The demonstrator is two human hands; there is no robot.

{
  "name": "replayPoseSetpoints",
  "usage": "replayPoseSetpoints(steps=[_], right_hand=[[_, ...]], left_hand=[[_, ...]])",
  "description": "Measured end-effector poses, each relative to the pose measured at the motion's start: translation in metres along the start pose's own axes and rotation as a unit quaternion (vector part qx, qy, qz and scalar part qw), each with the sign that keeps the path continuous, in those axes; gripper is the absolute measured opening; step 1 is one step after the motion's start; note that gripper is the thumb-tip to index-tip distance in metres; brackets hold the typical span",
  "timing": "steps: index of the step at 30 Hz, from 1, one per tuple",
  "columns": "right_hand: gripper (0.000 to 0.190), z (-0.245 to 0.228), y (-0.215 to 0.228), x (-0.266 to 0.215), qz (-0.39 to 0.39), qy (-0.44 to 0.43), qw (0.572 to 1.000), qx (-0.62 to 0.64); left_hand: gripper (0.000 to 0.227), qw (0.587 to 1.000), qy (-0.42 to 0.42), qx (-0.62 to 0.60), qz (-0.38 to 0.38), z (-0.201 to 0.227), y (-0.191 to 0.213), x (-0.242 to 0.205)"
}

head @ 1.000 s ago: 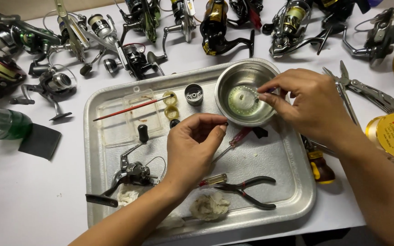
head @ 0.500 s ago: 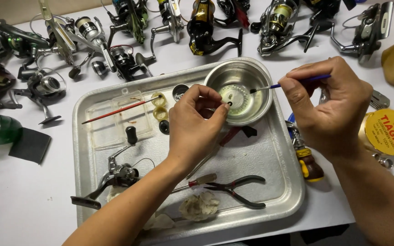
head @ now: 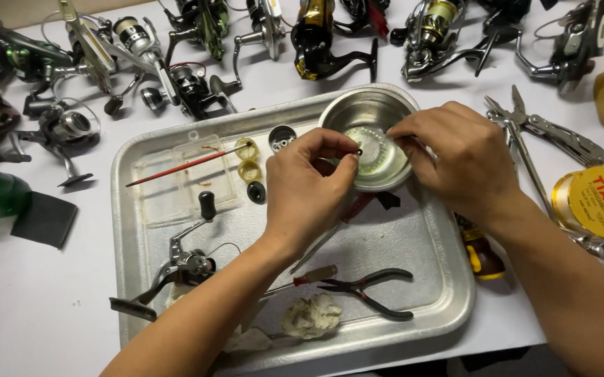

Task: Disassembling, cleaning, and lubricating the internal components of a fishing reel on a parts tray.

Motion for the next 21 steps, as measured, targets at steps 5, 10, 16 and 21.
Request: replayPoseSetpoints(steps=[5, 10, 16, 21], right_hand=[[0.012, -0.002, 0.005, -0.002, 0.011, 0.007, 0.996, -0.088], [0.007, -0.016, 0.025, -0.002, 0.059, 0.019, 0.998, -0.029], [0.006, -0.035, 0.055, -0.009, 0.169, 0.001, 0.98, 0.109], [0.006, -0.049, 0.056, -0.013, 0.215, 0.044, 0.96, 0.171]], left_hand=[[0.008, 1.0, 0.009, -0.005, -0.016, -0.003, -0.003, 0.0], [0.008, 0.999, 0.031, -0.006, -0.017, -0.005, 0.001, 0.002], [0.005, 1.0, 0.02, -0.01, -0.017, -0.002, 0.004, 0.005], [0.008, 0.999, 0.047, -0.007, -0.024, -0.002, -0.001, 0.006]])
Point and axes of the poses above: each hand's wrist, its own x-axis towards the middle knuckle, its own y-axis out of the back of the hand, z = x × y, the point moved 9 cm from there along x, towards the middle knuckle, and after that the axes turned 11 degrees about x, right-handed, at the moved point
